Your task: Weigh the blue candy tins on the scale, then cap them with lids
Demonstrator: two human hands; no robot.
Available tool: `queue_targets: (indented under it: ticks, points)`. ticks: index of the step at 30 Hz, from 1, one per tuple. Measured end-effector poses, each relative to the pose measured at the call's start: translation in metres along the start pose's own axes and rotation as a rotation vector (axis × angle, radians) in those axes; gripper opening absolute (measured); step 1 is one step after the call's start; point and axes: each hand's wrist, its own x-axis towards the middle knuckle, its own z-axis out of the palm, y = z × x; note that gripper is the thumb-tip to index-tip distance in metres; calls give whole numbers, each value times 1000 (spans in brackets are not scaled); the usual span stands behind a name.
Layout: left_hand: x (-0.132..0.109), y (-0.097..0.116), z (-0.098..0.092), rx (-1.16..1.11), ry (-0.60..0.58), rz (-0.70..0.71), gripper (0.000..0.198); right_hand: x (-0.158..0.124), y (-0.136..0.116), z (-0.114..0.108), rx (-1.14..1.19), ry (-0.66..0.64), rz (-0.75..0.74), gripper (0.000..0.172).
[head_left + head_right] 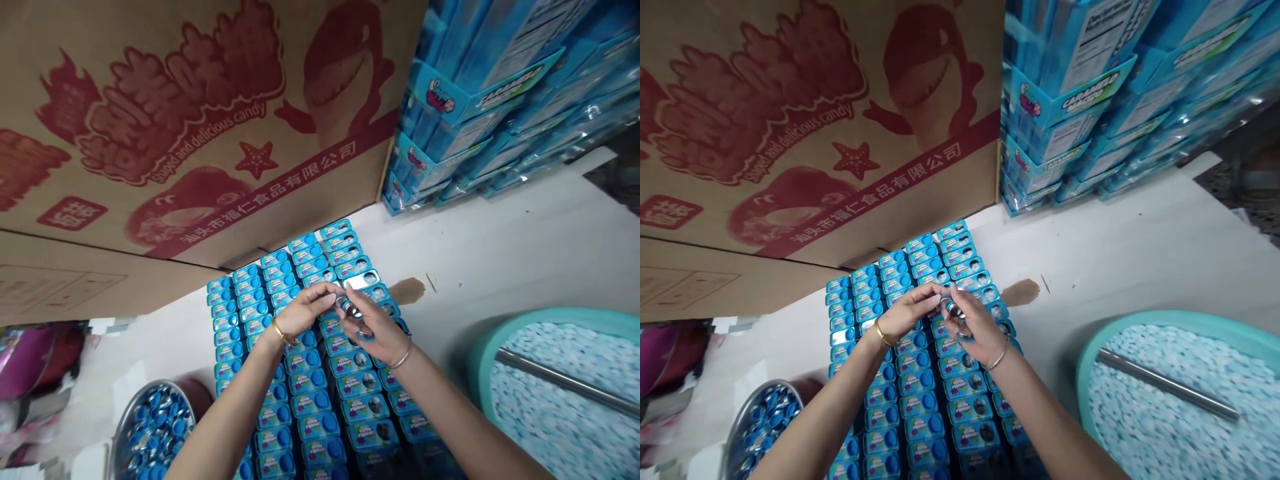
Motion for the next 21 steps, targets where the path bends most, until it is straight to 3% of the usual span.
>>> queue_targets:
  ticks: [5, 8, 10, 13, 16, 21]
  points:
    - [3, -1, -2, 4, -12, 24, 39, 9, 1, -5, -67, 29, -26, 39]
    - [8, -5, -3, 7, 57, 31, 41, 12, 4, -7, -117, 87, -44, 39]
    - [15, -8, -8, 72, 161, 60, 34, 12, 5, -8, -112, 91, -46, 38]
    - [32, -6, -15, 432, 398, 87, 13, 8, 6, -10, -41, 59, -50, 36]
    - [50, 2, -19, 898, 495, -62, 6, 2, 7, -15, -27, 53, -47, 35]
    - [74, 22, -21, 1282, 348, -406, 21, -6, 8, -25, -120, 22, -64, 35]
